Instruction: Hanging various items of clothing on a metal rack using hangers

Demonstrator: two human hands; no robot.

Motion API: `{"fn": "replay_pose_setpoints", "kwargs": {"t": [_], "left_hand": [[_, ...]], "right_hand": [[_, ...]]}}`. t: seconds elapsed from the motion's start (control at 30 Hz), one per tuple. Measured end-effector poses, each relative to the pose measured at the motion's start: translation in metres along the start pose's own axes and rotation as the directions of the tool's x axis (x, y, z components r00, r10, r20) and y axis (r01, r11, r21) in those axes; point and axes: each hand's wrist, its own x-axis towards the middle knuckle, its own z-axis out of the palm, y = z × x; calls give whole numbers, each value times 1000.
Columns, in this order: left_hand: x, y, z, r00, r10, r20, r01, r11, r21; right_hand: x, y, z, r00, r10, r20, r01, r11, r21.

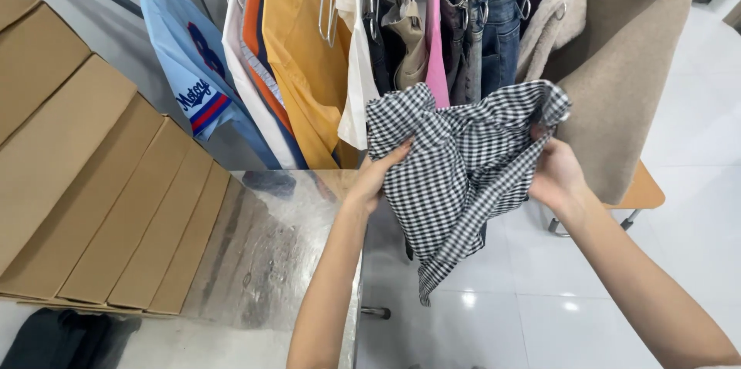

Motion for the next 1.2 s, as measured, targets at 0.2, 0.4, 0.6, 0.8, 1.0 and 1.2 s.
{"fn": "replay_pose_setpoints", "kwargs": {"t": [0.2, 0.4, 0.6, 0.8, 1.0, 1.2], "left_hand": [[1, 42, -16, 999, -41, -10, 40, 999, -12], [-21, 75, 29, 941, 338, -18, -221, 655, 723], [-32, 66, 54, 886, 464, 27, -304, 534, 789], [-21, 74, 30, 986, 160, 52, -167, 971, 171], [9, 10, 28, 967, -31, 252, 62, 991, -115], [29, 1, 20, 939, -127, 319, 179, 974, -138]], "right_hand": [[-23, -14, -1, 969, -196, -150, 110, 887, -449], [-36, -3, 42, 826, -551, 117, 448, 517, -729], [-32, 53, 50, 909, -86, 409, 414, 306, -857], [-50, 28, 76, 599, -396, 696, 688, -190, -701], [-72, 8, 114, 384, -143, 912, 717, -576, -392], [-61, -19, 109, 392, -123, 912, 744, -541, -393]]}}
